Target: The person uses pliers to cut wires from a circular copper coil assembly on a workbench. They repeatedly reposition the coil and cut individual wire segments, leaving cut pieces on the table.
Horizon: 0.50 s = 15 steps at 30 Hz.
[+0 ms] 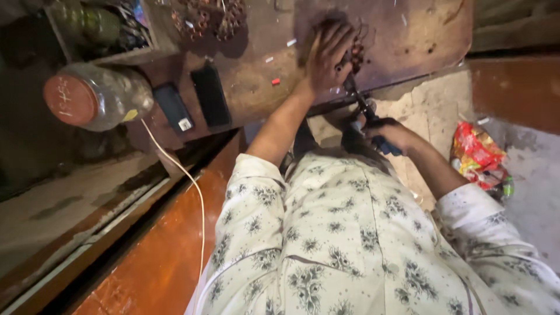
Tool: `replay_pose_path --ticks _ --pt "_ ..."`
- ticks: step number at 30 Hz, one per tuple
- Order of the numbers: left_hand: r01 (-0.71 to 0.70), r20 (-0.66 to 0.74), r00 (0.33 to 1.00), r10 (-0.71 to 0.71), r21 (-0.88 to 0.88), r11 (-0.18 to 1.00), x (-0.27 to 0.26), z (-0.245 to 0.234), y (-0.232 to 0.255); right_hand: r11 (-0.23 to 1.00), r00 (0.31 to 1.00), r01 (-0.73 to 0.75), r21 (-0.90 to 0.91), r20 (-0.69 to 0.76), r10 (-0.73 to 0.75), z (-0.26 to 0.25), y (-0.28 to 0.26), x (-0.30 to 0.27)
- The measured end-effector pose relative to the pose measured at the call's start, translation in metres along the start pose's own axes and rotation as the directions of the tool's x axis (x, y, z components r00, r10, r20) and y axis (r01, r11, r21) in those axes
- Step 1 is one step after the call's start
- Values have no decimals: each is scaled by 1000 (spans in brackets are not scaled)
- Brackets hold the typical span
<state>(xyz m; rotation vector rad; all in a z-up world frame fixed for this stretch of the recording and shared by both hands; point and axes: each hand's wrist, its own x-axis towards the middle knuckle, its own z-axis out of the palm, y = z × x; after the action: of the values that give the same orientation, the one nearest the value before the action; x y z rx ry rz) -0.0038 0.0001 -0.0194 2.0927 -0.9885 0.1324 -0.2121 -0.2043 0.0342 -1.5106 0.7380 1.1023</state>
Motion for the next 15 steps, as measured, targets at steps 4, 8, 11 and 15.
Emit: replay_pose_path --ticks 4,8,11,15 --pt "9 28 1000 -9 -22 1000 4 -4 -6 990 976 133 -39 -167 -138 18 7 16" --pt "27 -6 1000 -27 18 999 1 -3 10 908 858 325 -265 -322 -401 40 25 32" --pt "179 -117 979 -168 83 980 -1 -7 24 910 857 338 -242 -320 -403 43 29 31" --pt "175 -94 981 -171 29 984 -4 2 24 907 889 415 -73 -178 -421 33 37 6"
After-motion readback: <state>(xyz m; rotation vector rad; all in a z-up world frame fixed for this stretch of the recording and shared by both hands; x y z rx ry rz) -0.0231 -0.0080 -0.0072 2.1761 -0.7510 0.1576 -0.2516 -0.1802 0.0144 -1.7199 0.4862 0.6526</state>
